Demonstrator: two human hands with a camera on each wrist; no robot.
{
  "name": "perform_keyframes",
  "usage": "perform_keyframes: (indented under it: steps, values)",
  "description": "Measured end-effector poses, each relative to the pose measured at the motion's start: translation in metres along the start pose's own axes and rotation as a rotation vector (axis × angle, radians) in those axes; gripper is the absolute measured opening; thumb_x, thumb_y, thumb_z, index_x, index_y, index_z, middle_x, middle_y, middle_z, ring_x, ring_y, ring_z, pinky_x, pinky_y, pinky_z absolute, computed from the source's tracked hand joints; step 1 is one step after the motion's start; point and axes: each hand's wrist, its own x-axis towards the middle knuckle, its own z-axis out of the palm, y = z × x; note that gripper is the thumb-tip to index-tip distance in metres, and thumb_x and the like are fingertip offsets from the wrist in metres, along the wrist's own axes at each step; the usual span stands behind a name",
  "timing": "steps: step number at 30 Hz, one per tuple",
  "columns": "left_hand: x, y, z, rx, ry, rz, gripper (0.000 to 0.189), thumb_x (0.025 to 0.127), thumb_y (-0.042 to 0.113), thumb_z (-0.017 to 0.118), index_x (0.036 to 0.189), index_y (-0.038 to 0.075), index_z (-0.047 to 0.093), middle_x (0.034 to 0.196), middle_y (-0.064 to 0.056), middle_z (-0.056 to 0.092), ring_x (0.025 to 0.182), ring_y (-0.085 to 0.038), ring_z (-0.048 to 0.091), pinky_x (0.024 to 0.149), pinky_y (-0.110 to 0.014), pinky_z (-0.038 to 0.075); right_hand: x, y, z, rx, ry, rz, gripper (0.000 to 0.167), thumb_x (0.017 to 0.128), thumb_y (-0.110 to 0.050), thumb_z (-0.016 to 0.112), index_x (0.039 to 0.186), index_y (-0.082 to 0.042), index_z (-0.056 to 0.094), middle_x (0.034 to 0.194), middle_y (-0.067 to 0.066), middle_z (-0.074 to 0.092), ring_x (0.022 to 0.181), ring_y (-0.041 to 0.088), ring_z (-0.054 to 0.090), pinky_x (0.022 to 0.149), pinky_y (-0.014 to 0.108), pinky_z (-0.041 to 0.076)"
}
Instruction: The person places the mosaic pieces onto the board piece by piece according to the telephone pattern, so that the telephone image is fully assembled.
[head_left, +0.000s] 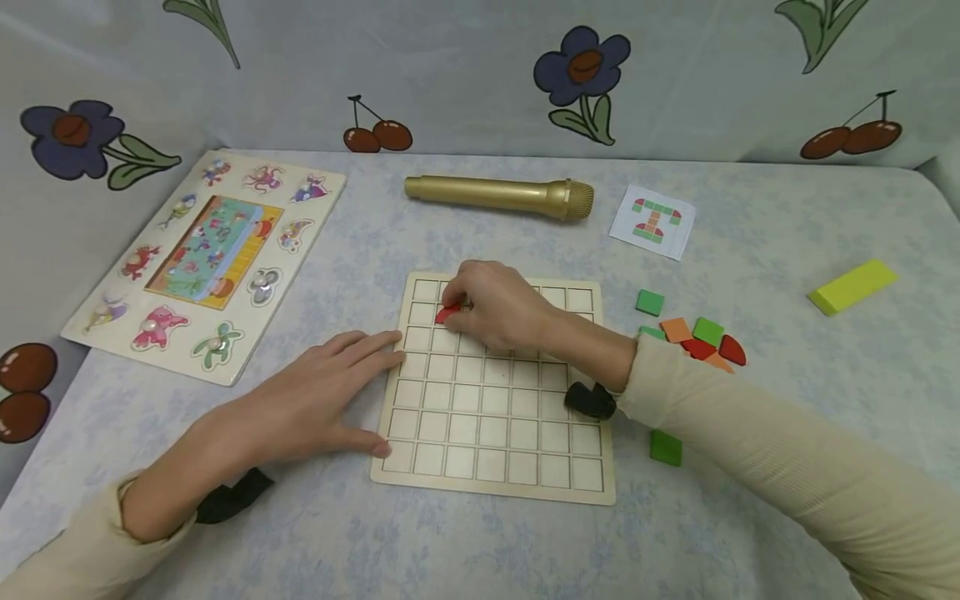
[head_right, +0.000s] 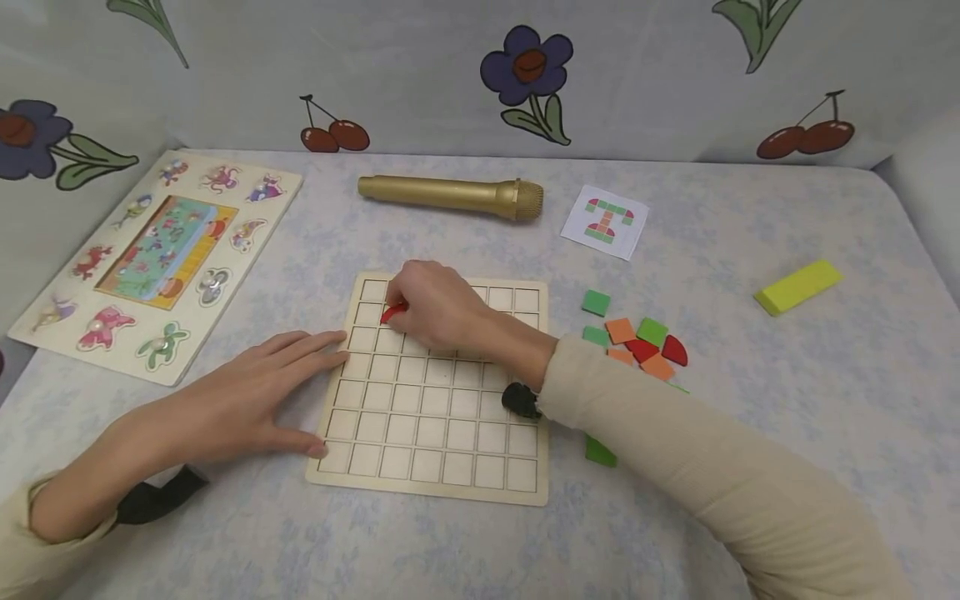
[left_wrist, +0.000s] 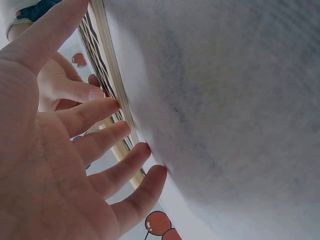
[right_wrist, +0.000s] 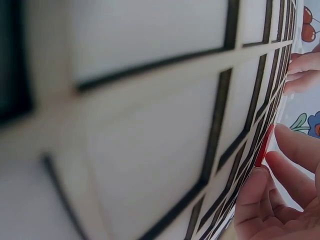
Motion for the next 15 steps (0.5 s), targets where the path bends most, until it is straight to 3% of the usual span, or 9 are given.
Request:
perform_keyframes:
  steps: [15]
  values:
    - [-0.0006, -0.0013, 0.0005, -0.001, 0.002, -0.003, 0.097, 0.075, 0.063, 0.076, 0.151, 0.014, 0.041, 0.161, 0.0, 0.023, 0.142, -0.03, 0.028, 0.106, -0.056, 0.033, -0.0046, 0.0018, -0.0067, 0.016, -0.075, 0.069, 0.022, 0.088, -0.003, 0.065, 0.108, -0.006, 0.076, 0.092, 0.005, 0.06, 0.079, 0.02, 0.052, 0.071, 0.032, 0.044]
